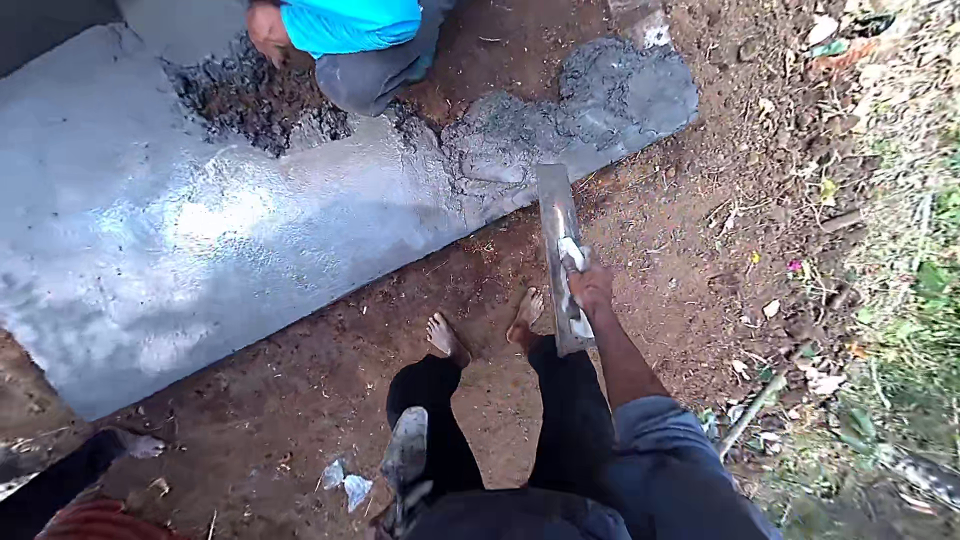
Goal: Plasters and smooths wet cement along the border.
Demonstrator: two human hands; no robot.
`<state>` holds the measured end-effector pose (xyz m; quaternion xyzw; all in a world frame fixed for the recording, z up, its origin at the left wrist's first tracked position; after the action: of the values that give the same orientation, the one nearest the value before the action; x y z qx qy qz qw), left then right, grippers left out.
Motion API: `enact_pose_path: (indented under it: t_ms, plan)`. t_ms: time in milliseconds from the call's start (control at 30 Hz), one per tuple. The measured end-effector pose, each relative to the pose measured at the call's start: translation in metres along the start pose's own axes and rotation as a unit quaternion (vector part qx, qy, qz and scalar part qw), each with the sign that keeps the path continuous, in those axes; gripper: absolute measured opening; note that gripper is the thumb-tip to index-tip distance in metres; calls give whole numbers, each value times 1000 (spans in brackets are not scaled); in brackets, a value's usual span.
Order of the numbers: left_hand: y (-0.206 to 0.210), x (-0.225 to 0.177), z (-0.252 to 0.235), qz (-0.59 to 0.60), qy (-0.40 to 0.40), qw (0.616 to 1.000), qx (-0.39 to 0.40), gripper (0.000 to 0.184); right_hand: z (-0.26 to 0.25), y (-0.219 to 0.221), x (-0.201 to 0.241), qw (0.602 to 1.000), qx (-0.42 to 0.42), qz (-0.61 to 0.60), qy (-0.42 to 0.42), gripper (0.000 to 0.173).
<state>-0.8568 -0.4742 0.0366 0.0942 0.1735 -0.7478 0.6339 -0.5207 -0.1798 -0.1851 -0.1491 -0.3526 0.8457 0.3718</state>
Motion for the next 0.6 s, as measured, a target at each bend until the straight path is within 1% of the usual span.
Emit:
enact_pose_path:
  t_ms: [33, 67, 100, 167, 200, 300, 333, 367, 400, 467, 533, 600]
  plan:
    - [2, 10, -20, -16, 71, 997, -29, 28, -12, 2, -2, 1000, -3, -10, 15, 56]
    - [1, 17, -51, -9, 131, 990, -60, 34, -24, 7, -4, 999, -3, -21, 26, 57]
    - [1, 8, -87, 4, 163, 983, -89, 35, -40, 12, -4, 999, -3, -29, 32, 56]
    - [5, -36, -168, 34, 216, 966, -136, 34, -83, 33, -1, 999, -6, -23, 32, 57]
    - [9, -60, -215, 60, 267, 949, -154, 34, -108, 47, 2, 999, -12, -12, 30, 58]
    - [20, -130, -348, 122, 430, 874, -191, 27, -178, 87, 18, 999, -26, 33, 14, 63]
    - [21, -151, -383, 145, 475, 847, -191, 29, -200, 97, 27, 999, -34, 40, 1, 63]
    - [21, -168, -409, 166, 505, 826, -188, 36, -220, 106, 37, 998, -41, 39, -14, 63]
    - [20, -180, -429, 183, 522, 812, -186, 40, -237, 116, 44, 998, -46, 34, -28, 61]
    - [18, -197, -458, 204, 561, 780, -187, 42, -270, 124, 62, 996, -62, 12, -56, 56]
    - [17, -196, -474, 217, 587, 758, -188, 42, -293, 124, 75, 994, -82, 4, -77, 52]
    - [15, -190, -482, 254, 581, 751, -182, 41, -306, 120, 85, 991, -103, 11, -82, 51]
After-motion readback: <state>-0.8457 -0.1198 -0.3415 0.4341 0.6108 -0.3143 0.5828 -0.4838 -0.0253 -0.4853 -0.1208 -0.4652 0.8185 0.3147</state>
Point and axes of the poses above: each hand's wrist, its own z-axis away from the middle knuckle, its own y-axis out of the palm, x = y × z, the point moved 4 cm from there along -z, towards the middle knuckle, and after that the axes turned 14 degrees about y, right-handed, at the moved point
